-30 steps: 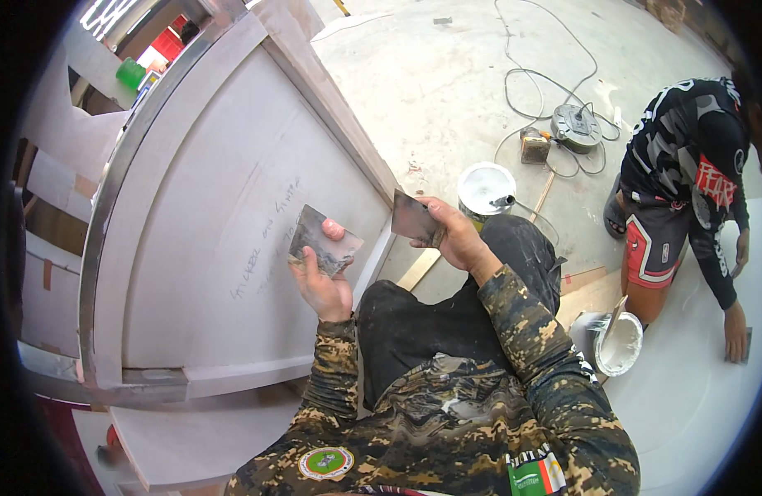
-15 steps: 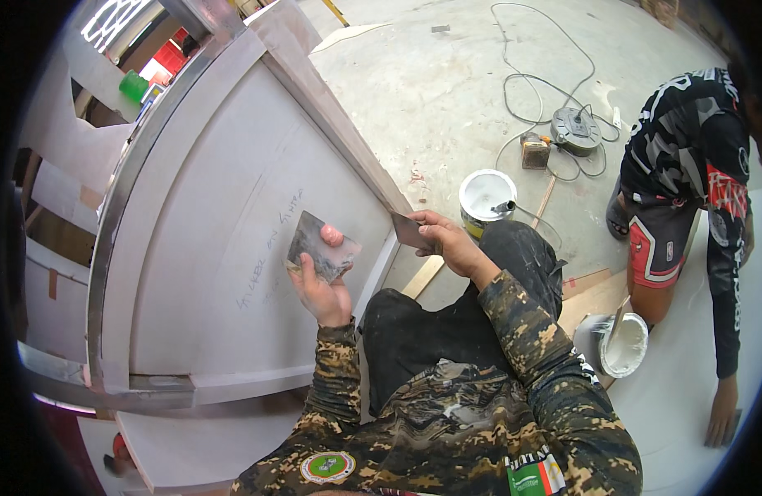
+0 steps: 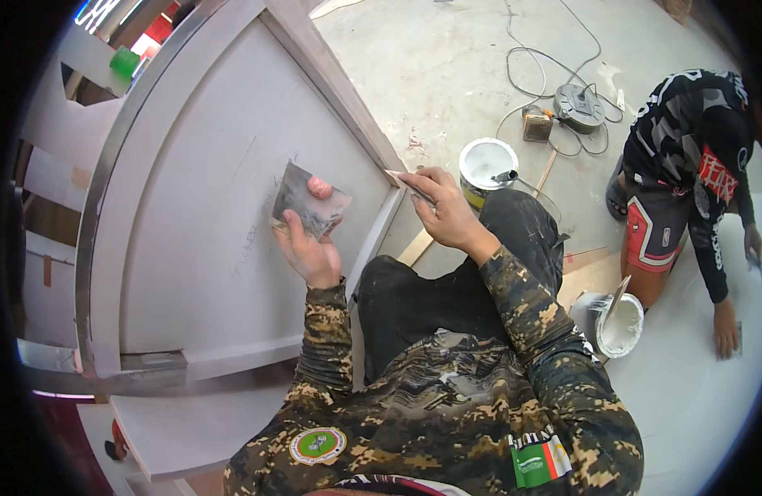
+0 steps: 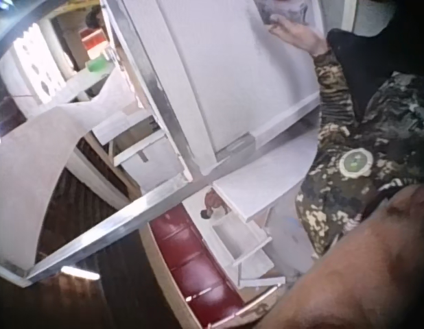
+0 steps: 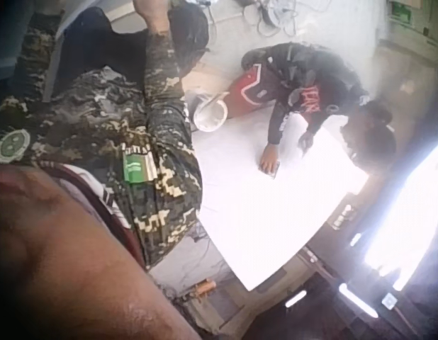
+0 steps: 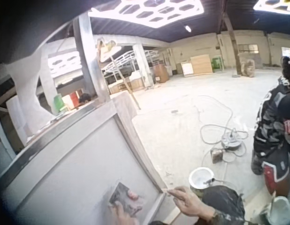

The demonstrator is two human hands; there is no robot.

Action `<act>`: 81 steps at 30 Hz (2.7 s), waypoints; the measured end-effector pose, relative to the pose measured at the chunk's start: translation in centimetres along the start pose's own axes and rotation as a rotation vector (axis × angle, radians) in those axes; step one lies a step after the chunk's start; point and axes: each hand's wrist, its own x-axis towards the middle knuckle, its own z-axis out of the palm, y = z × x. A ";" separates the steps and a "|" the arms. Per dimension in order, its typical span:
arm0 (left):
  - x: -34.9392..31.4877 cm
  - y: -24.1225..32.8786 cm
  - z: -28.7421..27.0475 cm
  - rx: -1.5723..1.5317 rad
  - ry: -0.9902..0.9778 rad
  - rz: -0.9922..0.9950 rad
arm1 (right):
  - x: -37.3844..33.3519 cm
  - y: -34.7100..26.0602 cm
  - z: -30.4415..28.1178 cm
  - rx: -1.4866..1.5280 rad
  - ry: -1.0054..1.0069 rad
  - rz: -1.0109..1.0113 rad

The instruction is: The person applies putty along the edges of a wooden structure using a putty knife, then scoops and mixes putty compound onto metal scrapers.

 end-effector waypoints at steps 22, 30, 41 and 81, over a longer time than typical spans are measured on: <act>0.8 -0.4 0.3 0.542 0.079 0.385 | 2.4 -3.3 3.5 -0.483 -0.016 -0.485; 4.9 -1.9 -1.3 0.872 -0.145 0.479 | 5.9 16.8 8.2 0.315 0.266 0.172; 4.3 -11.4 -4.5 0.346 -0.058 -0.116 | 14.7 30.6 12.6 0.465 0.420 0.418; 6.7 -19.7 -1.3 0.472 -0.086 -0.244 | 18.7 37.2 14.7 0.243 0.644 0.267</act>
